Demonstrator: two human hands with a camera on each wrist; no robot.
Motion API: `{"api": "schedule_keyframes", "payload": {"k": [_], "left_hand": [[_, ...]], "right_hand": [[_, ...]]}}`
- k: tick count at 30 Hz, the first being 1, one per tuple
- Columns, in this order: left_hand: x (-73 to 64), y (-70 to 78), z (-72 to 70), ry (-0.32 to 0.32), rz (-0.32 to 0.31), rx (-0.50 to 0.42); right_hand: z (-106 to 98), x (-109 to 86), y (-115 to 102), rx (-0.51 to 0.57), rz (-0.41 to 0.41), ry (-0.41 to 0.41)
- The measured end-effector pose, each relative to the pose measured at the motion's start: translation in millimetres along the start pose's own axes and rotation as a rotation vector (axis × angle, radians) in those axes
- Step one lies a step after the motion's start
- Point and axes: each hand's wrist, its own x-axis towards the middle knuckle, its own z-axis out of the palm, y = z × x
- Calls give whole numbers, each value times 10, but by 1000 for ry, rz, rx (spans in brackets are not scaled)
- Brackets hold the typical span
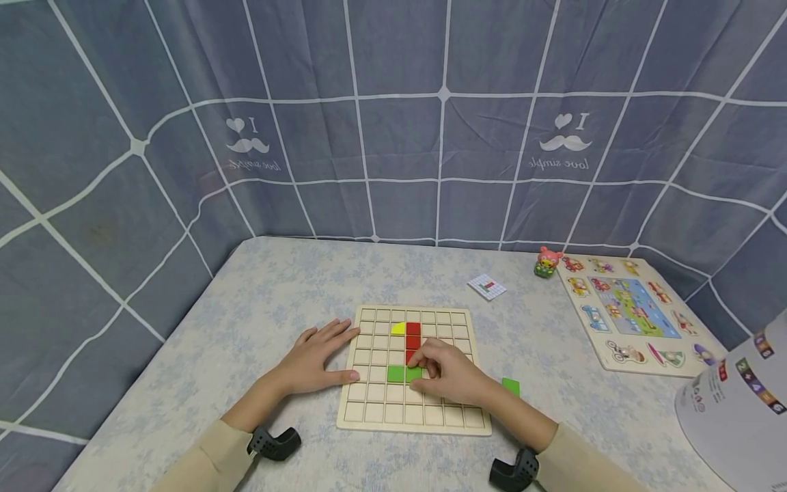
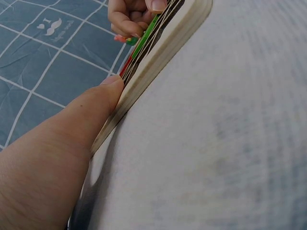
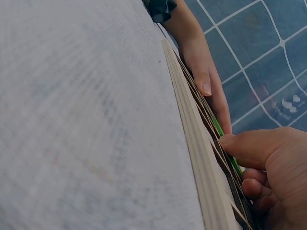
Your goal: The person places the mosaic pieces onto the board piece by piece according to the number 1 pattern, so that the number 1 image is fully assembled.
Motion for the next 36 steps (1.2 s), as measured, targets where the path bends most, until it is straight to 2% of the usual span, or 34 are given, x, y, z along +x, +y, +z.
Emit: {"api": "schedule_keyframes", "payload": {"k": [21,29,36], "left_hand": [[3,-7,3,-8,5,0],[-1,2,0,12,15,9],[3,-3,-2,4,12,11]], "right_hand": [[-46,-5,-25,62,21,-10],[-137,-80,-21,108,33,-8],[-218,-142,43,96,50,30]]}}
